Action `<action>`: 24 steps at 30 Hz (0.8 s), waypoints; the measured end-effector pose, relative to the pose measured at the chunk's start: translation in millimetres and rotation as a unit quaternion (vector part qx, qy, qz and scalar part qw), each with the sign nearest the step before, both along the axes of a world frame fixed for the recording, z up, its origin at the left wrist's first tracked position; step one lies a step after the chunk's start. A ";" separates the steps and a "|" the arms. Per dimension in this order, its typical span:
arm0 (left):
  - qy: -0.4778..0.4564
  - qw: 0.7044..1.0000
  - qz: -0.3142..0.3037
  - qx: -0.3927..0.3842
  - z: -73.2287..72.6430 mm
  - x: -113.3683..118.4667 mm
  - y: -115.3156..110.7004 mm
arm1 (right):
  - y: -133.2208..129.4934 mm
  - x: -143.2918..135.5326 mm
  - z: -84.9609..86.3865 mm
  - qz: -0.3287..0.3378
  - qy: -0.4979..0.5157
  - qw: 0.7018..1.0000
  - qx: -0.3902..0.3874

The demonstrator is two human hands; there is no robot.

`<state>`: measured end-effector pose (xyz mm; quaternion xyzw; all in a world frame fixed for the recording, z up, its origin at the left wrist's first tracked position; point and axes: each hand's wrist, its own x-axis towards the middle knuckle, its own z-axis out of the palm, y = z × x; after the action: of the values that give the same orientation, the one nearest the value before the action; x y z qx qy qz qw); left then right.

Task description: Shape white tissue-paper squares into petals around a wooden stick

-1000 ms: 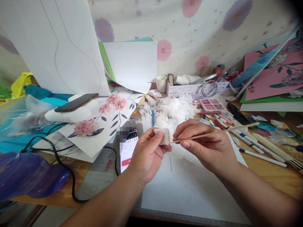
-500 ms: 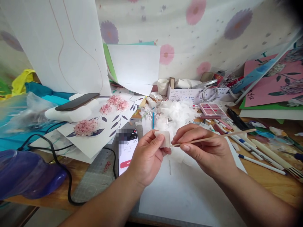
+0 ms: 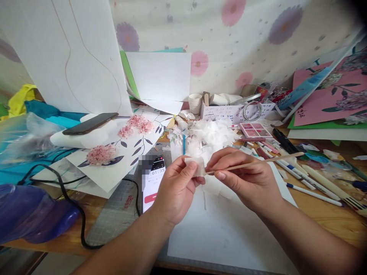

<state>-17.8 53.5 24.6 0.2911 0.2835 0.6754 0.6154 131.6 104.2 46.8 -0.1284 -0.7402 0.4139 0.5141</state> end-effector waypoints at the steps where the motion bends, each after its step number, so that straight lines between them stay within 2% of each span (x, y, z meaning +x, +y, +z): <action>1: 0.004 1.000 0.004 0.002 0.0 0.0 -0.1 | 0.0 0.0 -0.4 -0.003 0.000 1.000 0.002; 24: 0.054 0.998 0.030 0.016 -3.5 -0.5 1.1 | -0.7 -0.2 -3.7 -0.004 0.005 1.000 -0.006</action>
<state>-18.3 54.6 21.1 0.3282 0.3142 0.6813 0.5740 131.4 103.5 43.1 -0.1325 -0.7347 0.4168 0.5186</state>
